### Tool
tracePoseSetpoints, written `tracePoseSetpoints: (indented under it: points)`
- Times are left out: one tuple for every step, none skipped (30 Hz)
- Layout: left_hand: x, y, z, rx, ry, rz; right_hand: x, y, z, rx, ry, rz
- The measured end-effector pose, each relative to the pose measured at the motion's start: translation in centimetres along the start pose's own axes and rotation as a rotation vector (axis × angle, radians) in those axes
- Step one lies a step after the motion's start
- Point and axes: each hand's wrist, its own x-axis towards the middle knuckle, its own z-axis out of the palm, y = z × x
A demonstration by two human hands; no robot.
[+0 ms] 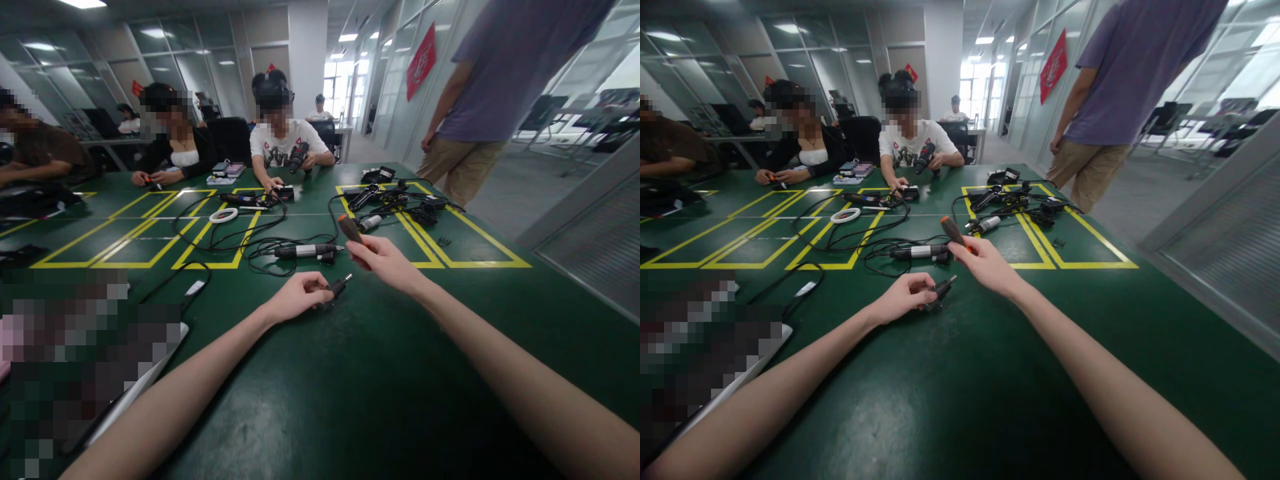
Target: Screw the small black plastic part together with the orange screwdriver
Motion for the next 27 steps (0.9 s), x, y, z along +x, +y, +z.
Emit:
tracePoseSetpoints:
  points:
    - [0.0, -0.1, 0.1, -0.004, 0.012, 0.0, 0.1, 0.1, 0.0, 0.009, 0.073, -0.022]
    - [0.0, -0.3, 0.1, -0.01, 0.017, 0.003, 0.1, 0.2, 0.0, 0.011, 0.145, -0.052]
    - [0.1, -0.5, 0.2, -0.018, 0.022, 0.008, 0.1, 0.3, 0.0, 0.015, 0.211, -0.086]
    - [0.1, -0.6, 0.2, -0.03, 0.029, 0.016, 0.2, 0.4, 0.1, 0.028, 0.266, -0.118]
    - [0.1, -0.8, 0.2, -0.043, 0.039, 0.024, 0.2, 0.4, 0.1, 0.053, 0.305, -0.144]
    - [0.1, -0.9, 0.2, -0.055, 0.051, 0.034, 0.2, 0.4, 0.2, 0.088, 0.329, -0.162]
    - [0.1, -1.0, 0.2, -0.064, 0.065, 0.043, 0.2, 0.3, 0.3, 0.131, 0.338, -0.175]
    - [0.1, -1.1, 0.2, -0.068, 0.079, 0.054, 0.1, 0.2, 0.5, 0.176, 0.339, -0.185]
    - [0.1, -1.2, 0.2, -0.068, 0.091, 0.067, 0.1, 0.0, 0.6, 0.217, 0.335, -0.195]
    - [0.1, -1.2, 0.1, -0.065, 0.1, 0.081, 0.0, -0.3, 0.8, 0.25, 0.329, -0.207]
    - [0.1, -1.2, 0.1, -0.062, 0.105, 0.093, -0.1, -0.5, 1.0, 0.272, 0.323, -0.219]
    - [0.1, -1.2, 0.1, -0.063, 0.108, 0.104, -0.3, -0.8, 1.1, 0.282, 0.316, -0.231]
    - [0.1, -1.2, 0.1, -0.069, 0.105, 0.109, -0.4, -1.1, 1.3, 0.282, 0.306, -0.24]
    - [0.1, -1.2, 0.1, -0.078, 0.095, 0.111, -0.6, -1.4, 1.4, 0.275, 0.297, -0.248]
    - [0.1, -1.2, 0.1, -0.084, 0.082, 0.11, -0.8, -1.7, 1.5, 0.264, 0.289, -0.256]
    - [0.1, -1.3, 0.1, -0.082, 0.071, 0.107, -1.0, -2.0, 1.5, 0.25, 0.285, -0.264]
    - [0.2, -1.3, 0.1, -0.074, 0.064, 0.103, -1.1, -2.2, 1.6, 0.233, 0.285, -0.274]
    - [0.2, -1.3, 0.1, -0.06, 0.063, 0.1, -1.3, -2.3, 1.6, 0.213, 0.287, -0.285]
    - [0.2, -1.3, 0.1, -0.046, 0.065, 0.096, -1.4, -2.5, 1.7, 0.192, 0.291, -0.296]
    - [0.2, -1.4, 0.1, -0.038, 0.068, 0.089, -1.5, -2.6, 1.7, 0.17, 0.291, -0.304]
    - [0.2, -1.3, 0.1, -0.039, 0.071, 0.081, -1.6, -2.6, 1.7, 0.153, 0.286, -0.309]
    - [0.1, -1.3, 0.1, -0.047, 0.07, 0.072, -1.7, -2.7, 1.7, 0.14, 0.279, -0.309]
    - [0.1, -1.2, 0.1, -0.059, 0.064, 0.06, -1.7, -2.8, 1.7, 0.132, 0.271, -0.307]
    - [0.1, -1.2, 0.1, -0.073, 0.054, 0.046, -1.7, -2.8, 1.8, 0.125, 0.264, -0.304]
    - [0.0, -1.1, 0.2, -0.086, 0.045, 0.033, -1.8, -2.8, 1.8, 0.119, 0.256, -0.302]
    - [0.0, -1.0, 0.2, -0.096, 0.038, 0.022, -1.8, -2.9, 1.8, 0.11, 0.247, -0.3]
    - [-0.1, -0.9, 0.3, -0.104, 0.032, 0.014, -1.8, -3.0, 1.8, 0.101, 0.237, -0.299]
